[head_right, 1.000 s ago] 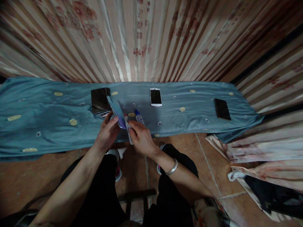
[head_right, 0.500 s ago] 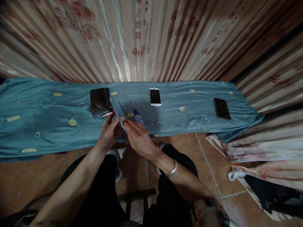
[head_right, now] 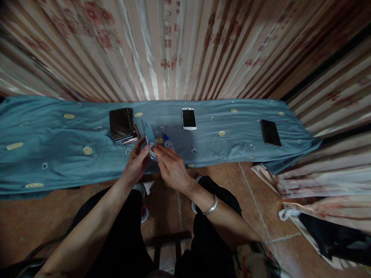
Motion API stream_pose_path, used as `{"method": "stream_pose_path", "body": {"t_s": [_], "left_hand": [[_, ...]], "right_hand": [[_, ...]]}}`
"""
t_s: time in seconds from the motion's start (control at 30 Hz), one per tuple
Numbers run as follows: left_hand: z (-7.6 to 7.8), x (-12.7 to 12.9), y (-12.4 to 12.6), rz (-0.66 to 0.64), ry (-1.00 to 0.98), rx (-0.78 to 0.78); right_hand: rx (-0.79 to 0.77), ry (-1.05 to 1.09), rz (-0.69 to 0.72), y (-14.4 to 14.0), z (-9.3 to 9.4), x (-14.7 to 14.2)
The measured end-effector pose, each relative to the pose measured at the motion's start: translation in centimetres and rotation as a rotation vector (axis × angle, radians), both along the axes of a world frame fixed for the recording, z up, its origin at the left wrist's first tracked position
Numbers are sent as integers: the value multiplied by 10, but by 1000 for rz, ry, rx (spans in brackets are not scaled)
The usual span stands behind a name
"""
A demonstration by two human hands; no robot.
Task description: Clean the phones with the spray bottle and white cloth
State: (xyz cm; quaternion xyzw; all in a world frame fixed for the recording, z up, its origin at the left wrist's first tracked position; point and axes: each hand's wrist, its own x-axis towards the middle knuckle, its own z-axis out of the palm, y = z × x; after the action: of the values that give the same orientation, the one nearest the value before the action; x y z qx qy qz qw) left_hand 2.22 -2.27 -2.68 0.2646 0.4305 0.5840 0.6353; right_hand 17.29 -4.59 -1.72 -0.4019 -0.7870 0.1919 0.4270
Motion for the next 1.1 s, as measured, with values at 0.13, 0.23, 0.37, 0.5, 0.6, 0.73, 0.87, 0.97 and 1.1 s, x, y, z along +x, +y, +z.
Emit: {"method": "stream_pose_path", "body": {"t_s": [0.13,0.23,0.37,0.5,0.6,0.73,0.87,0.97,1.1], "left_hand": [[2,2,-4,-57,55,-1],[-1,4,-6,-112,86,6],[-3,6,-7,-184,143,37],[-2,8,-11,-244,196,59],[-3,10,-13,-275,204,66],[-6,13,-15,-297,221,77],[-8,15,-16,-331,219,91],[-6,15,-18,-370,220,92],[-1,15,-21,-421,208,93]], "right_hand": [[-10,25,-19,4,0,3],[-40,31,-56,8,-3,7],[-56,41,-97,14,-5,12],[-50,60,-137,20,-5,17],[-51,65,-161,23,-6,20],[-45,64,-181,28,-8,23],[-19,69,-206,31,-7,26],[6,72,-223,33,-5,29],[-1,81,-242,37,-2,33]]}}
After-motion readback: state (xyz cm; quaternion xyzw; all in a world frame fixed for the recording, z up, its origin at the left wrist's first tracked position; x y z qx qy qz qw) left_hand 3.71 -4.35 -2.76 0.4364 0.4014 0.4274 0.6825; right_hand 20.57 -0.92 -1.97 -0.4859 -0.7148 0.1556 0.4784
